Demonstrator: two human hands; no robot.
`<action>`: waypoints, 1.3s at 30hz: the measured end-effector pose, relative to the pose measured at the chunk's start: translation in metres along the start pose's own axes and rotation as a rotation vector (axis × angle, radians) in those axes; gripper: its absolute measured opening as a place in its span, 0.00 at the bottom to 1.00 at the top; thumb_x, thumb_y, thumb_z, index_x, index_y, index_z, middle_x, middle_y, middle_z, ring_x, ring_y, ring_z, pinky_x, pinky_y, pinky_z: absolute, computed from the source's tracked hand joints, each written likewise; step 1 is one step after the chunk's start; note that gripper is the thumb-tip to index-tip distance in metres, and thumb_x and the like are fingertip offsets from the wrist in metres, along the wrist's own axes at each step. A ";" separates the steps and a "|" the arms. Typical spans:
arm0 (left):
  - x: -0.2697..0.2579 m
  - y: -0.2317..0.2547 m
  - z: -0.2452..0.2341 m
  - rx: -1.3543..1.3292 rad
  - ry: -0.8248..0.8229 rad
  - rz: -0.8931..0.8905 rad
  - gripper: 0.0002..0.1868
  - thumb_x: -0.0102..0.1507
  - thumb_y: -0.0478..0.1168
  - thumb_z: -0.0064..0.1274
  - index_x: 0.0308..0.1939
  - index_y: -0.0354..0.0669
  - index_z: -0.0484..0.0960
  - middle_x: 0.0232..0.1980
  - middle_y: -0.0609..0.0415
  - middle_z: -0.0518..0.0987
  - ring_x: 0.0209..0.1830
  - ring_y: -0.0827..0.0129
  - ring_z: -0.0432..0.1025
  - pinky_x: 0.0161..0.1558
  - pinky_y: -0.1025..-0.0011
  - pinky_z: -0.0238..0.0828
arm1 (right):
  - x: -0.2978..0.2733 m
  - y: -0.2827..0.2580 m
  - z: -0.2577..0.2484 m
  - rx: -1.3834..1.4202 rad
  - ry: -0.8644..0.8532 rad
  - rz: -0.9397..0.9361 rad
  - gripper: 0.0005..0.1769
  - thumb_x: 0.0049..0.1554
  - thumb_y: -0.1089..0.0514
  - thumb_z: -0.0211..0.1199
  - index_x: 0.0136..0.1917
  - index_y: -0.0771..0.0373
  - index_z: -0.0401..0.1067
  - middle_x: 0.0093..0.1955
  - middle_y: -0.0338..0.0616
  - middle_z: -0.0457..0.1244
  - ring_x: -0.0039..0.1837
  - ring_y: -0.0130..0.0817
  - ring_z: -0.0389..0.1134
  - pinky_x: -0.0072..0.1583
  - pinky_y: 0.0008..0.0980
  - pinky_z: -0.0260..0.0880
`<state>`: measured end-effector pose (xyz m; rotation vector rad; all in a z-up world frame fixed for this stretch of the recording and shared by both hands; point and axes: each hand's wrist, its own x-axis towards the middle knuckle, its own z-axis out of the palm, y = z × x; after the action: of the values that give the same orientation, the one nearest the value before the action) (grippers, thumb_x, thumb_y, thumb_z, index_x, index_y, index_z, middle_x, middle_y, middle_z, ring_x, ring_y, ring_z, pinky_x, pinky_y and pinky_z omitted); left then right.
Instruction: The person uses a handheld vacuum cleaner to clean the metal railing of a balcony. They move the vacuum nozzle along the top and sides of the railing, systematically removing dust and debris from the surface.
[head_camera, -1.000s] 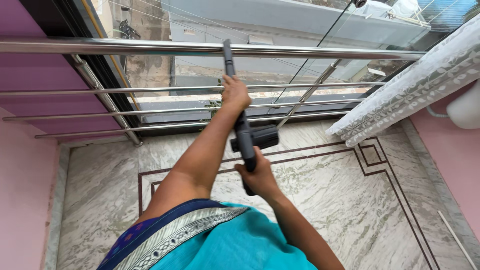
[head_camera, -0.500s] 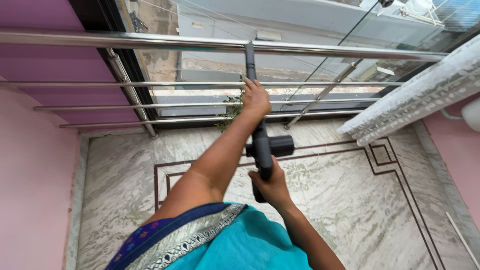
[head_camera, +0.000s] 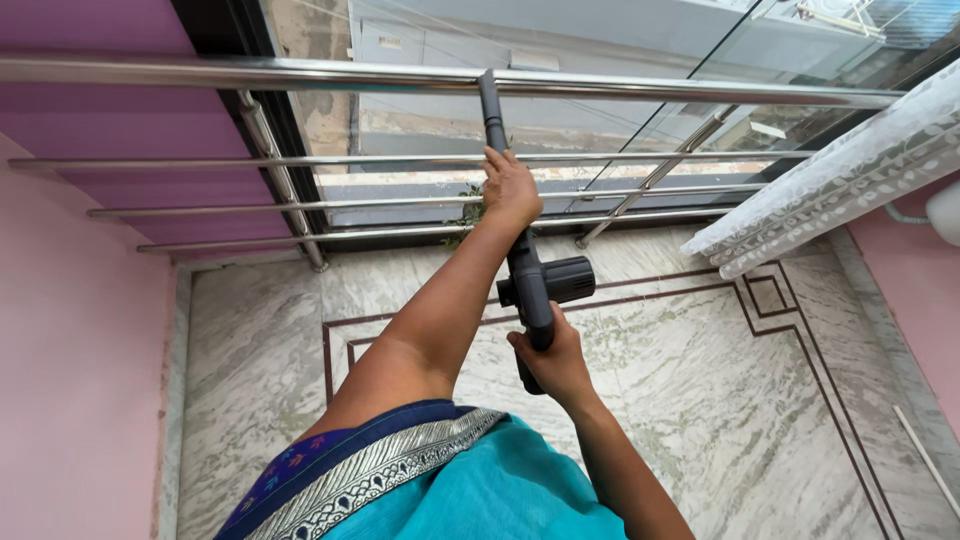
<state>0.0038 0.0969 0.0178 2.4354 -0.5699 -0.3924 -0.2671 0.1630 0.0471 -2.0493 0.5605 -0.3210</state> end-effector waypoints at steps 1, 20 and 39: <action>0.000 -0.005 0.003 -0.027 0.024 -0.001 0.51 0.56 0.37 0.62 0.74 0.23 0.47 0.78 0.23 0.40 0.78 0.35 0.46 0.68 0.60 0.64 | -0.001 -0.001 0.003 -0.001 -0.012 -0.008 0.21 0.50 0.61 0.73 0.55 0.63 0.68 0.34 0.39 0.63 0.37 0.25 0.62 0.41 0.31 0.67; -0.005 -0.047 -0.041 -0.132 -0.006 -0.075 0.51 0.57 0.32 0.58 0.77 0.26 0.44 0.80 0.27 0.38 0.78 0.40 0.48 0.66 0.63 0.69 | -0.005 -0.040 0.043 -0.137 -0.057 -0.067 0.22 0.50 0.59 0.73 0.53 0.63 0.65 0.32 0.47 0.64 0.34 0.34 0.65 0.38 0.36 0.66; 0.002 -0.097 -0.093 -0.098 0.022 -0.118 0.53 0.54 0.38 0.60 0.78 0.31 0.45 0.81 0.32 0.38 0.80 0.36 0.38 0.70 0.59 0.58 | 0.022 -0.057 0.077 -0.155 -0.157 -0.089 0.24 0.51 0.59 0.74 0.57 0.64 0.66 0.32 0.46 0.64 0.33 0.33 0.61 0.39 0.37 0.64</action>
<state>0.0724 0.2123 0.0302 2.3828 -0.3896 -0.4313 -0.1993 0.2335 0.0567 -2.2305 0.4095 -0.1704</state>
